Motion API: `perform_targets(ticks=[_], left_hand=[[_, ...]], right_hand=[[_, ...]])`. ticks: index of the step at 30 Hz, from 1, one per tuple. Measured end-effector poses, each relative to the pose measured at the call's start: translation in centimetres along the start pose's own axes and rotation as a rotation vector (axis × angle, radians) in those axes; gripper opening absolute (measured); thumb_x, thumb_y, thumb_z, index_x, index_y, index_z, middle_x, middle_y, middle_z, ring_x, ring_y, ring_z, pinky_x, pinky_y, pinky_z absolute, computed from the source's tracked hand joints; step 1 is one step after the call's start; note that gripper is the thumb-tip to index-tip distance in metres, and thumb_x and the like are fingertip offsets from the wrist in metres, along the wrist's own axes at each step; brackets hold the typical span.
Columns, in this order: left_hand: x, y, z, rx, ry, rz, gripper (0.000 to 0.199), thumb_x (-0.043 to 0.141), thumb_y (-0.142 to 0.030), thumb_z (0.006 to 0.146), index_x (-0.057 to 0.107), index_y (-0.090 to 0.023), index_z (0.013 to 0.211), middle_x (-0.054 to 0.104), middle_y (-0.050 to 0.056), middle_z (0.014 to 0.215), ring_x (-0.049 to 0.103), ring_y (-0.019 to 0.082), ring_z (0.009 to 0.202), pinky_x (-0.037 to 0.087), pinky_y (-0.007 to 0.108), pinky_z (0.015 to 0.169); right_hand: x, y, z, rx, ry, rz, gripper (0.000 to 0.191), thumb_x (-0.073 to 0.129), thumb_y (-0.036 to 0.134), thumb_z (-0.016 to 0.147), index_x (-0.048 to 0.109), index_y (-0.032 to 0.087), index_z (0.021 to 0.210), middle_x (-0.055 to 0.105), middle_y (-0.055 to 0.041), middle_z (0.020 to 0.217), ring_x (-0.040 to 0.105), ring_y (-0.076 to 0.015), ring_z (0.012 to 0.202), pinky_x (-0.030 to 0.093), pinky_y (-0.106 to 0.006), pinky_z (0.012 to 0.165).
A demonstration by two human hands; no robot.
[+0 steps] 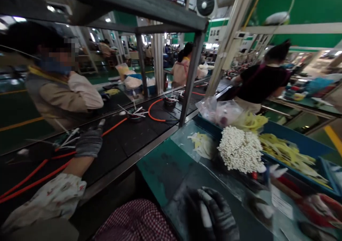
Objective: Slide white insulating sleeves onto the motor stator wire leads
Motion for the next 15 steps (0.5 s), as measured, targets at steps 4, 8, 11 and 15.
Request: perform_targets(ticks=[4,8,11,15], left_hand=[[3.5,0.5,-0.1,-0.136,0.118,0.120,0.069,0.015,-0.018,0.106,0.068,0.001,0.145,0.078,0.027,0.094,0.075,0.035,0.073,0.055,0.042,0.063],[4.9,-1.4,-0.1,-0.162,0.150,0.219,0.058,0.036,-0.037,0.109,0.071,-0.006,0.144,0.068,0.031,0.147,0.071,0.048,0.124,0.060,0.060,0.096],[5.3,-5.0,1.8,-0.056,0.176,0.228,0.054,0.045,-0.037,0.108,0.067,-0.016,0.152,0.060,0.019,0.164,0.059,0.041,0.147,0.049,0.057,0.120],[6.4,-12.7,6.5,0.206,0.249,-0.002,0.046,0.058,-0.033,0.106,0.070,-0.016,0.147,0.073,0.014,0.149,0.068,0.033,0.138,0.050,0.043,0.119]], right_hand=[[0.0,1.1,-0.9,0.004,-0.011,0.014,0.030,0.066,0.034,0.099,0.087,0.037,0.121,0.085,-0.0078,0.121,0.085,-0.0335,0.108,0.073,-0.045,0.095],[0.2,1.8,-0.6,-0.112,0.022,-0.020,0.034,0.066,0.034,0.102,0.081,0.034,0.132,0.083,-0.0094,0.126,0.083,-0.0326,0.112,0.072,-0.044,0.099],[0.1,1.2,0.5,-0.156,-0.058,-0.016,0.028,0.062,0.031,0.107,0.082,0.032,0.127,0.084,-0.0078,0.119,0.085,-0.0260,0.102,0.073,-0.036,0.091],[1.2,0.2,1.1,-0.178,-0.088,-0.042,0.026,0.056,0.029,0.112,0.081,0.030,0.119,0.085,-0.0059,0.108,0.084,-0.0196,0.094,0.071,-0.027,0.084]])
Point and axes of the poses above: each hand's wrist, its own z-axis towards the middle knuckle, its own x-axis out of the palm, y = z × x, the point moved 9 cm from there along z, towards the middle knuckle
